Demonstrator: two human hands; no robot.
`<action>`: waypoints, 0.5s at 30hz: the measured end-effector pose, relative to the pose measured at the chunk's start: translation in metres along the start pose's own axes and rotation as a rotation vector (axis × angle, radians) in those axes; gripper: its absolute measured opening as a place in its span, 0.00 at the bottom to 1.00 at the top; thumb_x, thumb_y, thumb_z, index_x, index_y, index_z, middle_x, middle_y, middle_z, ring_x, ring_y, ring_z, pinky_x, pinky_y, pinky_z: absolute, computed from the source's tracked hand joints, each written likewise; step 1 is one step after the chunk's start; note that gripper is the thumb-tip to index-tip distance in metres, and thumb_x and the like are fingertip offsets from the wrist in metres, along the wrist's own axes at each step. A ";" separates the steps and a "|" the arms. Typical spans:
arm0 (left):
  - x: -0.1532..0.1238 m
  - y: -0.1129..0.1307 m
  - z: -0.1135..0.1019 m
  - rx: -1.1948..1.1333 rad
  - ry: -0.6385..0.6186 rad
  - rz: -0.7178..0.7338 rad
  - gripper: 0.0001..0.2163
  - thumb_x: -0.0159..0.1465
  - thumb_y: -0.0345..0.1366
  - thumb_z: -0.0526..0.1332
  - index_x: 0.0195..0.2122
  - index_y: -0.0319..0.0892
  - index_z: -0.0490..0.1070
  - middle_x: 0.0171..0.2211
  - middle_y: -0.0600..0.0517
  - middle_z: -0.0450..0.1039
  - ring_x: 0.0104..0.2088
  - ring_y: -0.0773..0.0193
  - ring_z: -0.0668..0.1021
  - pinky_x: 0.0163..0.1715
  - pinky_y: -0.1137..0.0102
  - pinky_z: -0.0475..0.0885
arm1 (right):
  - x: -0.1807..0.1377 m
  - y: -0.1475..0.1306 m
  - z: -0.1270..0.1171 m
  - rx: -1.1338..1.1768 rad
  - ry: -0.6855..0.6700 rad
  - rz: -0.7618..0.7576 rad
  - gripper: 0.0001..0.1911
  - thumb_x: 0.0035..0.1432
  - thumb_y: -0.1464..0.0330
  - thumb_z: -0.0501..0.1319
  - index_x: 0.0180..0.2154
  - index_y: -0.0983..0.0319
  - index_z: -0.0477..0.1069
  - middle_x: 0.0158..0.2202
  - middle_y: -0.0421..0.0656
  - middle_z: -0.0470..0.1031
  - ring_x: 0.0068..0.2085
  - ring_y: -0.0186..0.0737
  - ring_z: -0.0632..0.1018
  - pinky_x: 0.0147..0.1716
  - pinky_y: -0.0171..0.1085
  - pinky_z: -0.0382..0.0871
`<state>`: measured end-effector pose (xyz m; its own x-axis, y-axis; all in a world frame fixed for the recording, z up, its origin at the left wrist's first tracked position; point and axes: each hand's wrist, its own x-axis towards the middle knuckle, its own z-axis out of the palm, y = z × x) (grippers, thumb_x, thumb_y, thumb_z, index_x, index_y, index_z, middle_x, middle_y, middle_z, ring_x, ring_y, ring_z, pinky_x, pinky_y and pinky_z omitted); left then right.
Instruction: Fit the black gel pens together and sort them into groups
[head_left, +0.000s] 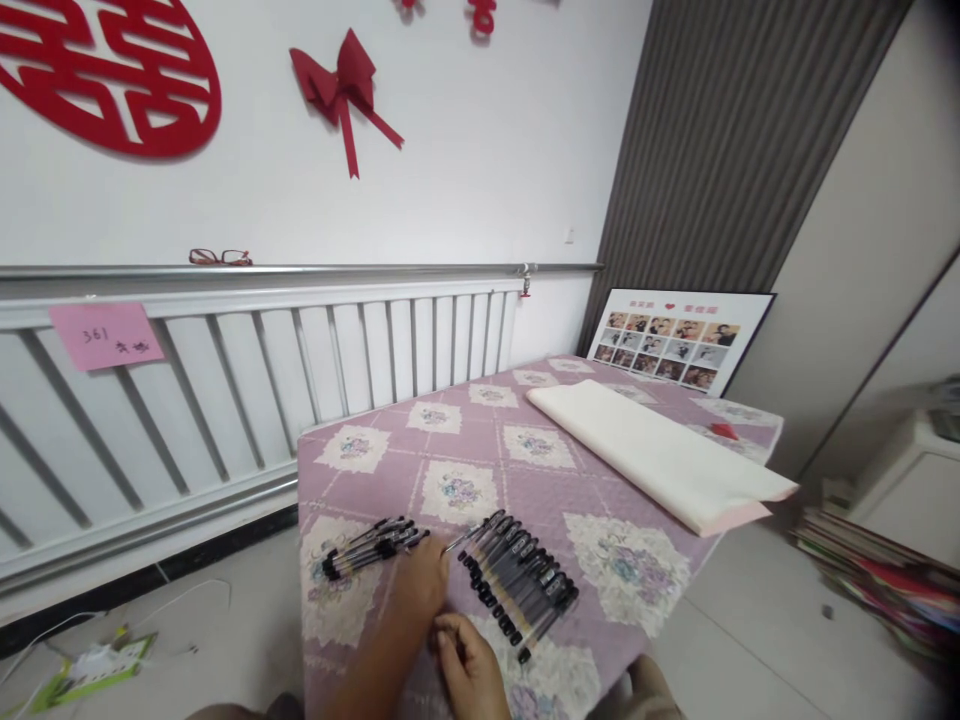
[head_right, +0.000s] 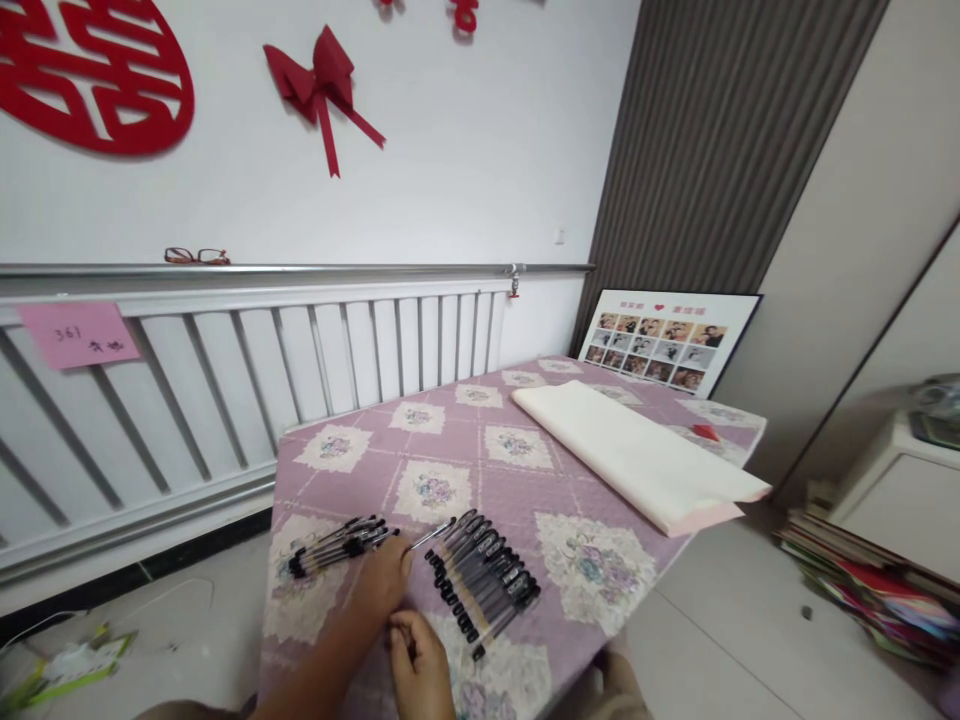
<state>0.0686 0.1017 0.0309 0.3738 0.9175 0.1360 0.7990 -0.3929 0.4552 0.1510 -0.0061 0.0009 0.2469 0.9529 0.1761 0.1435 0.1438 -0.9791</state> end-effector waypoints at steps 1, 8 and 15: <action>0.005 0.008 0.000 0.007 -0.003 0.008 0.11 0.65 0.32 0.49 0.41 0.42 0.70 0.41 0.49 0.73 0.43 0.61 0.74 0.44 0.70 0.64 | 0.001 0.002 0.000 0.037 0.010 0.011 0.13 0.53 0.58 0.59 0.33 0.60 0.74 0.26 0.41 0.74 0.29 0.39 0.74 0.31 0.34 0.68; 0.031 0.040 0.011 0.066 -0.034 0.057 0.10 0.65 0.33 0.51 0.40 0.41 0.71 0.41 0.46 0.73 0.43 0.59 0.73 0.43 0.69 0.64 | 0.008 0.012 -0.003 0.320 0.081 0.119 0.18 0.52 0.52 0.59 0.34 0.60 0.71 0.24 0.38 0.70 0.26 0.36 0.71 0.26 0.32 0.66; 0.041 0.049 0.020 0.113 -0.074 0.129 0.10 0.65 0.37 0.52 0.38 0.41 0.72 0.39 0.44 0.71 0.41 0.56 0.73 0.42 0.65 0.65 | 0.011 0.012 -0.006 0.343 0.184 0.123 0.19 0.49 0.50 0.60 0.32 0.59 0.70 0.26 0.40 0.72 0.28 0.38 0.73 0.26 0.33 0.68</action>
<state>0.1327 0.1188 0.0411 0.5071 0.8535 0.1197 0.7883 -0.5155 0.3360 0.1611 0.0050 -0.0086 0.4142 0.9093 0.0403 -0.2178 0.1420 -0.9656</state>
